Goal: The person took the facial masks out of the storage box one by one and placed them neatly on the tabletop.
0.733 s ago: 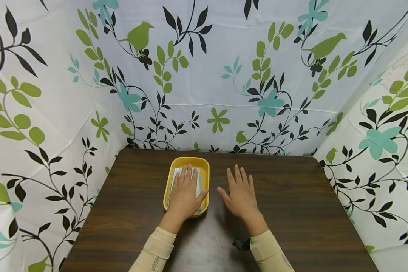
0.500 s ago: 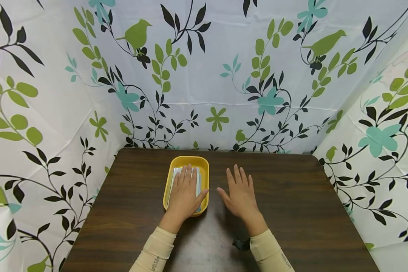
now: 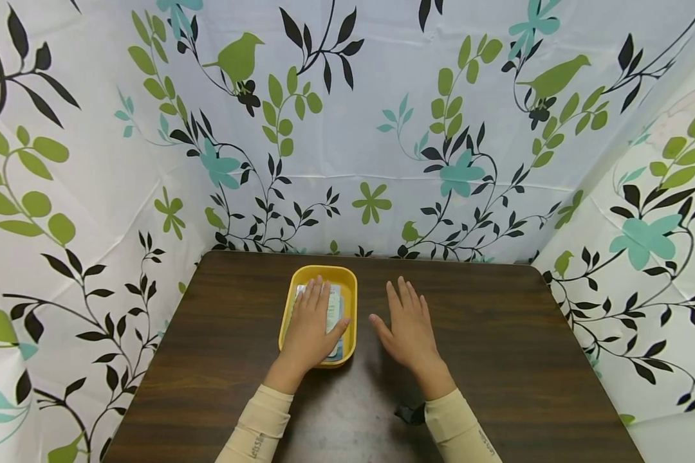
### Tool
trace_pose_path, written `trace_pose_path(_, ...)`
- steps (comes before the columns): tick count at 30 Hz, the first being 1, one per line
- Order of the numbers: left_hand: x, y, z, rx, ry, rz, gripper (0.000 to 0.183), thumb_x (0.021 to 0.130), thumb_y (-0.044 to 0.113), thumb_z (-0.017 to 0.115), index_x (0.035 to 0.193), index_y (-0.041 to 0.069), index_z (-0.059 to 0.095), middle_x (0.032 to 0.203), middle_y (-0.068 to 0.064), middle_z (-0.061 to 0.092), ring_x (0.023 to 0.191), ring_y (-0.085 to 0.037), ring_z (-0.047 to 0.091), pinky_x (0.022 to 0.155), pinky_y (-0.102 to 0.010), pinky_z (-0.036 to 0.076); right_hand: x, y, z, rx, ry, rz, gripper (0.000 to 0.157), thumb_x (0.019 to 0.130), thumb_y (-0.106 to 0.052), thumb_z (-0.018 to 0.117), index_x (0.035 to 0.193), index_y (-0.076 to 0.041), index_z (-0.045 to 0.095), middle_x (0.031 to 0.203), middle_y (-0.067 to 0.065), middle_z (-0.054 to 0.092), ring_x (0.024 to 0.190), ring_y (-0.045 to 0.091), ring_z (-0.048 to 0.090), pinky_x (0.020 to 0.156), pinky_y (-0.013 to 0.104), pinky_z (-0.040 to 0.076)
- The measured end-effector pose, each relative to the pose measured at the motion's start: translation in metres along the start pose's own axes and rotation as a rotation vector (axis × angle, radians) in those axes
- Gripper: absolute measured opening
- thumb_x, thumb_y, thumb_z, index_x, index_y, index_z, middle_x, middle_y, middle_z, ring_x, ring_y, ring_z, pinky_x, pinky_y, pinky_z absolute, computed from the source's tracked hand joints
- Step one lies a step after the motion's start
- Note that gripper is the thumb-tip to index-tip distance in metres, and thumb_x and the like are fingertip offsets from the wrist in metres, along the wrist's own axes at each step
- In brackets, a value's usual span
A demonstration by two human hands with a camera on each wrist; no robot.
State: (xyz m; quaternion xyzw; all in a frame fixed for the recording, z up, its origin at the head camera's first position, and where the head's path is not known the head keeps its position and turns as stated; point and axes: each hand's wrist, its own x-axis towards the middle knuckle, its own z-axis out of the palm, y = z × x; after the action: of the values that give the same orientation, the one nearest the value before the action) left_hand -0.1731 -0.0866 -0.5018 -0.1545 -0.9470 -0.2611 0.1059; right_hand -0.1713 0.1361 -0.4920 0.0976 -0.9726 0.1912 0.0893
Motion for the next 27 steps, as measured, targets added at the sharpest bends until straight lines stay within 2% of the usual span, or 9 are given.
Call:
trace_pose_path(8, -0.008, -0.035, 0.004, -0.197, 0.046, -0.007, 0.088, 0.097, 0.043, 0.064, 0.161, 0.0, 0.023, 0.17, -0.018, 0.021, 0.159, -0.035, 0.017, 0.127, -0.059, 0.016, 0.011, -0.01, 0.001, 0.145, 0.055, -0.038, 0.076, 0.1, -0.043, 0.061, 0.16, -0.007, 0.032, 0.168, 0.017, 0.027, 0.154, 0.038, 0.029, 0.124, 0.059, 0.027)
trace_pose_path(16, -0.021, -0.055, 0.006, -0.464, 0.041, -0.169, 0.098, 0.091, 0.041, 0.074, 0.165, 0.014, 0.016, 0.173, -0.009, 0.014, 0.16, -0.031, 0.012, 0.126, -0.061, 0.018, 0.027, -0.03, 0.007, 0.268, 0.049, -0.056, 0.075, 0.099, -0.037, 0.065, 0.16, -0.008, 0.032, 0.168, 0.015, 0.028, 0.153, 0.038, 0.032, 0.12, 0.058, 0.033)
trace_pose_path(21, -0.031, -0.069, 0.012, -0.473, 0.045, -0.192, 0.106, 0.084, 0.041, 0.08, 0.166, 0.021, 0.015, 0.173, -0.008, 0.015, 0.16, -0.032, 0.012, 0.124, -0.064, 0.019, 0.037, -0.044, 0.017, 0.343, 0.021, -0.081, 0.074, 0.099, -0.033, 0.065, 0.16, -0.007, 0.032, 0.167, 0.016, 0.029, 0.153, 0.038, 0.031, 0.12, 0.059, 0.033)
trace_pose_path(27, -0.044, -0.082, 0.02, -0.434, 0.021, -0.208, 0.115, 0.077, 0.048, 0.085, 0.165, 0.016, 0.018, 0.173, -0.01, 0.015, 0.16, -0.036, 0.011, 0.122, -0.068, 0.02, 0.049, -0.056, 0.037, 0.426, -0.047, -0.058, 0.074, 0.097, -0.03, 0.068, 0.159, -0.006, 0.034, 0.166, 0.016, 0.031, 0.152, 0.037, 0.034, 0.122, 0.057, 0.031)
